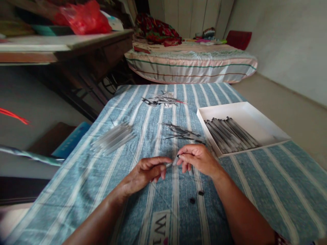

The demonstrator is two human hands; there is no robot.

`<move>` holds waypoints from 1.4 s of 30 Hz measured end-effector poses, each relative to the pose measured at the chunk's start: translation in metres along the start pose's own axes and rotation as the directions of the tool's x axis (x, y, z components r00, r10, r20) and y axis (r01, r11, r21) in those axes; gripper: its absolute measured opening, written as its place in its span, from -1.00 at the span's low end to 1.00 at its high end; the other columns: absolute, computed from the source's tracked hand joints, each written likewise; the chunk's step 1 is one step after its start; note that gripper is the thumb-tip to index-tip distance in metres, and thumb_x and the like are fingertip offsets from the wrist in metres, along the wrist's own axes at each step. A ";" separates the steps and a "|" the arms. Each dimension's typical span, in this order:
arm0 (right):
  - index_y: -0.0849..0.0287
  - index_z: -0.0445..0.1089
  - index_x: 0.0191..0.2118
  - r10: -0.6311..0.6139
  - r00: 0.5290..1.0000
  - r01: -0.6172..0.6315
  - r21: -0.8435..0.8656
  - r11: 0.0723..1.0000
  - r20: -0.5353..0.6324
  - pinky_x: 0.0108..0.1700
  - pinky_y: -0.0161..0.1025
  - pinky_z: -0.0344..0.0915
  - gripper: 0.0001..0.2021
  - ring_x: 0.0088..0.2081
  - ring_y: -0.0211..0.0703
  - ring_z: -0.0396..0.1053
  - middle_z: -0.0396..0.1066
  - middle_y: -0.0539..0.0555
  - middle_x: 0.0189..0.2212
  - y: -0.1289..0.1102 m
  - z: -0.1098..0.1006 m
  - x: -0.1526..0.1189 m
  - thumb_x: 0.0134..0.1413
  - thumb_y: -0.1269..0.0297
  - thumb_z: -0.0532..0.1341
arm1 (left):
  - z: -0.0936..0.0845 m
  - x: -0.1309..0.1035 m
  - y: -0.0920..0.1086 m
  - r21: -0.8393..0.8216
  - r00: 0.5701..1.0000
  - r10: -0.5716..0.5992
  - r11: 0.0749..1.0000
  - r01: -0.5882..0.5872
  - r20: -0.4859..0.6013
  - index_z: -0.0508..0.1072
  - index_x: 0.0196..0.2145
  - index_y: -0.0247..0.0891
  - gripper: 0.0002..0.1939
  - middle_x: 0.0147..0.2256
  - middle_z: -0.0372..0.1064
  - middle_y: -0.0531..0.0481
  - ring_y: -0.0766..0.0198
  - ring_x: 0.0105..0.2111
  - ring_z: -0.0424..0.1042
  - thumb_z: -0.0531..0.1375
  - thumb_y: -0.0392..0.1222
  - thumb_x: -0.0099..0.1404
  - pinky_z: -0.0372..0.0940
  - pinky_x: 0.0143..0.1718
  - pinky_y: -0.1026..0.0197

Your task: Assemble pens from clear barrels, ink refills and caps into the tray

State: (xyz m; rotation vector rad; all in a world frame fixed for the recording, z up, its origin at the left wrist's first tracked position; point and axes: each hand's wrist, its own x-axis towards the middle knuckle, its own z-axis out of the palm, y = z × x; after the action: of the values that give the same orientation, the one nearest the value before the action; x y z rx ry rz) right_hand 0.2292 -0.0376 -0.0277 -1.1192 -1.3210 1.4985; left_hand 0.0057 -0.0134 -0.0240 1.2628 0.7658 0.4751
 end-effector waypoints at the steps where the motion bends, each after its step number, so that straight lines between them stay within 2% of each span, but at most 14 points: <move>1: 0.25 0.34 -0.31 0.007 1.000 -0.007 0.005 1.000 -0.016 -0.64 -0.39 0.25 -0.72 -0.63 -0.27 0.42 0.51 0.08 -0.50 0.000 0.000 0.000 0.01 0.10 0.26 | 0.000 0.000 0.000 -0.004 1.000 -0.001 1.000 0.001 -0.001 0.48 -0.08 -0.27 -0.68 -0.56 0.34 0.07 0.45 -0.63 0.15 0.19 -0.13 0.22 0.06 -0.59 0.34; 9: 0.24 0.35 -0.34 0.033 0.990 -0.033 0.003 0.999 -0.135 -0.65 -0.39 0.26 -0.70 -0.62 -0.24 0.44 0.51 0.07 -0.50 0.005 0.002 0.005 -0.07 0.09 0.30 | 0.000 0.000 -0.002 -0.013 1.000 0.009 1.000 -0.009 -0.013 0.49 -0.10 -0.24 -0.69 -0.55 0.34 0.07 0.45 -0.62 0.17 0.20 -0.12 0.21 0.07 -0.60 0.35; 12: 0.23 0.36 -0.39 0.019 0.988 -0.026 -0.043 0.999 -0.154 -0.63 -0.37 0.28 -0.72 -0.64 -0.26 0.41 0.49 0.03 -0.57 0.005 0.002 0.005 -0.12 0.11 0.34 | 0.000 0.000 -0.001 -0.017 1.000 0.012 1.000 -0.012 -0.013 0.49 -0.10 -0.25 -0.69 -0.56 0.35 0.07 0.45 -0.62 0.17 0.20 -0.12 0.22 0.08 -0.59 0.35; 17: 0.21 0.38 -0.41 -0.014 0.990 0.002 -0.084 0.996 -0.139 -0.62 -0.36 0.26 -0.78 -0.69 -0.29 0.34 0.40 -0.07 -0.71 0.001 0.004 0.002 -0.13 0.19 0.35 | 0.000 0.001 0.000 -0.009 1.000 0.007 1.000 -0.007 -0.010 0.49 -0.10 -0.26 -0.69 -0.56 0.35 0.07 0.46 -0.62 0.18 0.19 -0.13 0.22 0.08 -0.59 0.35; 27: 0.22 0.44 -0.43 -0.009 0.997 0.002 -0.094 0.996 -0.072 -0.60 -0.33 0.33 -0.77 -0.69 -0.27 0.35 0.41 -0.03 -0.71 -0.005 0.016 -0.001 -0.15 0.15 0.36 | 0.001 0.000 -0.003 -0.021 0.999 0.042 0.999 -0.042 0.000 0.48 -0.10 -0.26 -0.70 -0.57 0.33 0.08 0.46 -0.62 0.17 0.19 -0.13 0.22 0.07 -0.62 0.37; 42: 0.22 0.44 -0.44 -0.001 1.000 -0.001 -0.115 0.993 -0.018 -0.61 -0.36 0.32 -0.80 -0.68 -0.28 0.36 0.43 -0.01 -0.70 -0.005 0.017 -0.001 -0.09 0.17 0.32 | 0.002 0.001 -0.002 0.058 1.000 0.011 0.998 -0.011 0.007 0.45 -0.09 -0.29 -0.69 -0.56 0.31 0.08 0.44 -0.60 0.19 0.16 -0.14 0.23 0.10 -0.59 0.36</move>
State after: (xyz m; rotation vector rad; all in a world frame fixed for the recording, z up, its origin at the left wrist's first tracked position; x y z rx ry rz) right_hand 0.2129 -0.0423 -0.0213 -1.2022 -1.4096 1.4238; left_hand 0.0074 -0.0146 -0.0257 1.3224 0.7718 0.4597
